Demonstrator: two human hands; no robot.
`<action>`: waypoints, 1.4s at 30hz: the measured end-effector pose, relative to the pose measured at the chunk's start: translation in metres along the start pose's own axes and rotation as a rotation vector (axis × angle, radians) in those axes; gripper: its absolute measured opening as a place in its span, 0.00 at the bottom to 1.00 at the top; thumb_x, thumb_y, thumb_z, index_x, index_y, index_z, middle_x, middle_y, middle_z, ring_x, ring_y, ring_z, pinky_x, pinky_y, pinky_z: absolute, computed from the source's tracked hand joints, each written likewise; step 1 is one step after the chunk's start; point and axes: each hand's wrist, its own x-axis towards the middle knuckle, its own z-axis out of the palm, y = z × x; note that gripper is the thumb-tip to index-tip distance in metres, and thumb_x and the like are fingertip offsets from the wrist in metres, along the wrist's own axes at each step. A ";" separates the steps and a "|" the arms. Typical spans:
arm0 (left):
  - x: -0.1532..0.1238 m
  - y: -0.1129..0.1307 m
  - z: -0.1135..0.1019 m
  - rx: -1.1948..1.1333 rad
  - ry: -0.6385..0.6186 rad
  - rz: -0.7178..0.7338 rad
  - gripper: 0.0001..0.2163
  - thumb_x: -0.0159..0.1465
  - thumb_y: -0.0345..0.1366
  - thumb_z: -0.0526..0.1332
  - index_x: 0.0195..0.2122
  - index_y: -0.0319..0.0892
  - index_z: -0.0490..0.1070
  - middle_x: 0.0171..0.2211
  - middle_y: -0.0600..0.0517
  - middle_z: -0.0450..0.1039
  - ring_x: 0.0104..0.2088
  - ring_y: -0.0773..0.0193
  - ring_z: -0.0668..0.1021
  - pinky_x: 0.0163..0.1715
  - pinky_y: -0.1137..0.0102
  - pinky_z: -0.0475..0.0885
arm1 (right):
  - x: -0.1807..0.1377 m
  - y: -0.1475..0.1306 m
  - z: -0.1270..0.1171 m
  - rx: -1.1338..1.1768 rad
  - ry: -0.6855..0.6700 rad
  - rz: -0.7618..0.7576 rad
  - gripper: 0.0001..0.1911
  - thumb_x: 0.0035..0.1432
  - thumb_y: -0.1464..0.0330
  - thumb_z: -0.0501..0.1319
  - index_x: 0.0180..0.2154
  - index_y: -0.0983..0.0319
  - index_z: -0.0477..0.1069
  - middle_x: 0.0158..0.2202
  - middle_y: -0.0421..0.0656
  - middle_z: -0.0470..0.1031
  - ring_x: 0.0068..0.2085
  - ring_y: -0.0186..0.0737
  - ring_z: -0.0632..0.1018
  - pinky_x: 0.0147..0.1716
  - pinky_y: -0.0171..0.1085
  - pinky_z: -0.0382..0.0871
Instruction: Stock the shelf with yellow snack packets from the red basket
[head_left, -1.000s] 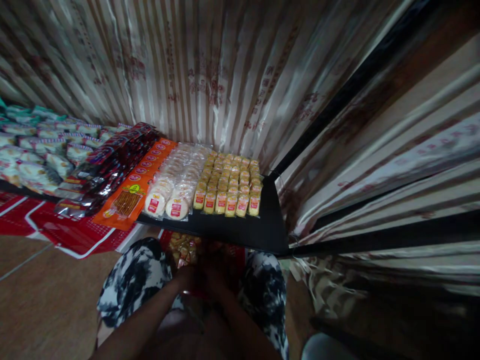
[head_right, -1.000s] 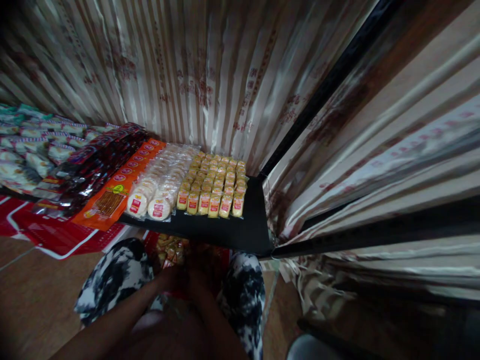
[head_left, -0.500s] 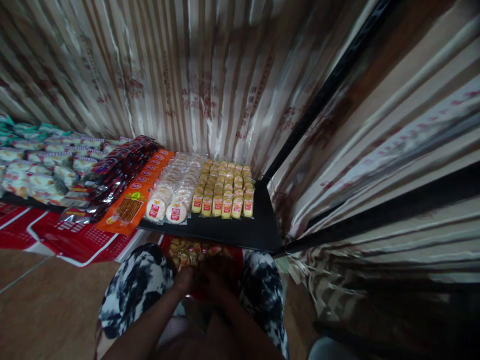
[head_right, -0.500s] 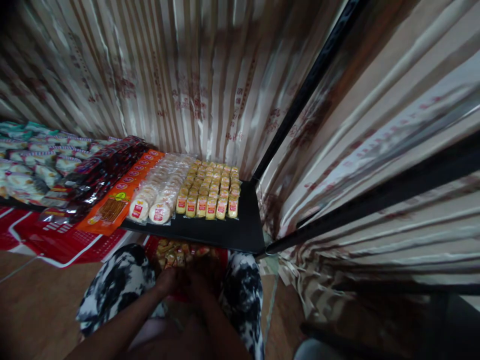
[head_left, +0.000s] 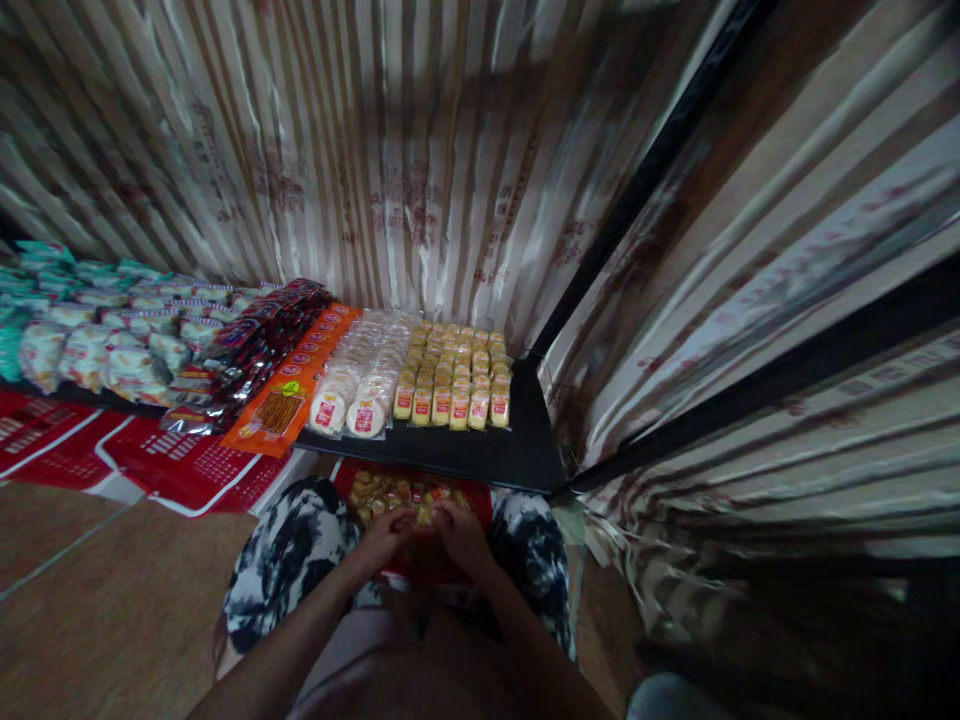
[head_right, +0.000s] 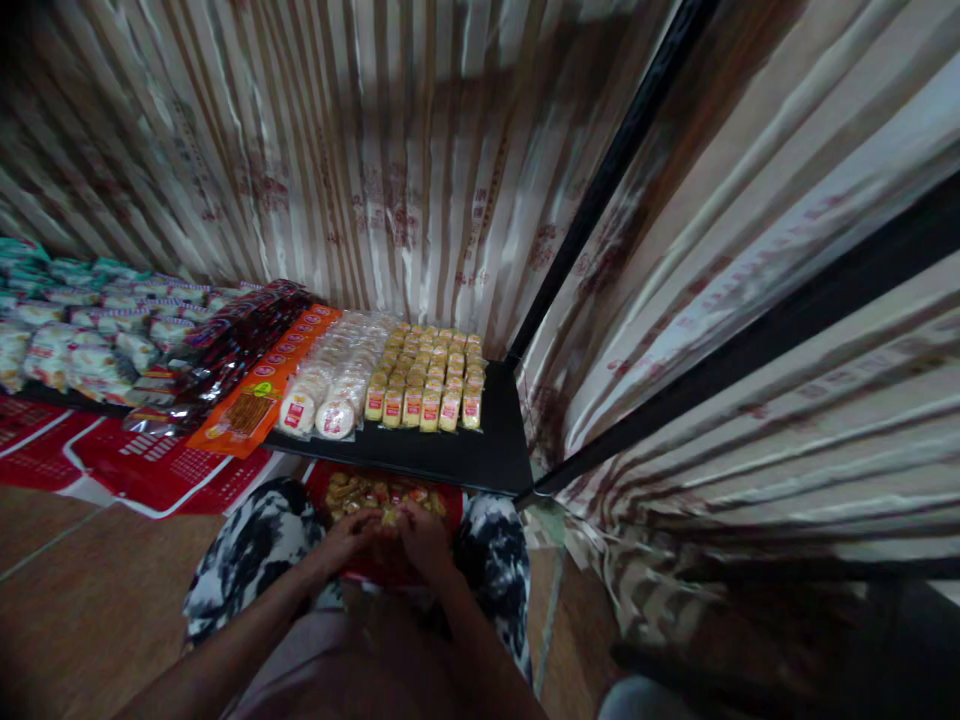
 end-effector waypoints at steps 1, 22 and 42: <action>-0.001 0.001 0.003 -0.088 -0.008 0.028 0.14 0.53 0.38 0.59 0.40 0.39 0.70 0.32 0.52 0.73 0.33 0.64 0.73 0.34 0.72 0.67 | 0.000 -0.002 -0.004 0.024 0.015 -0.006 0.14 0.56 0.67 0.49 0.34 0.62 0.72 0.32 0.44 0.76 0.35 0.38 0.75 0.36 0.34 0.64; 0.028 0.127 0.059 -0.178 0.138 0.368 0.12 0.57 0.35 0.55 0.41 0.39 0.68 0.38 0.49 0.75 0.37 0.65 0.76 0.41 0.71 0.70 | 0.000 0.007 -0.073 0.674 0.410 0.020 0.20 0.47 0.58 0.61 0.42 0.61 0.70 0.41 0.47 0.75 0.39 0.42 0.77 0.41 0.40 0.71; 0.081 0.174 0.093 0.343 0.316 0.380 0.21 0.55 0.24 0.50 0.50 0.39 0.68 0.56 0.47 0.62 0.56 0.61 0.64 0.58 0.67 0.58 | 0.083 0.033 -0.118 0.026 0.677 0.069 0.21 0.54 0.61 0.52 0.46 0.64 0.70 0.37 0.48 0.71 0.32 0.38 0.75 0.34 0.36 0.70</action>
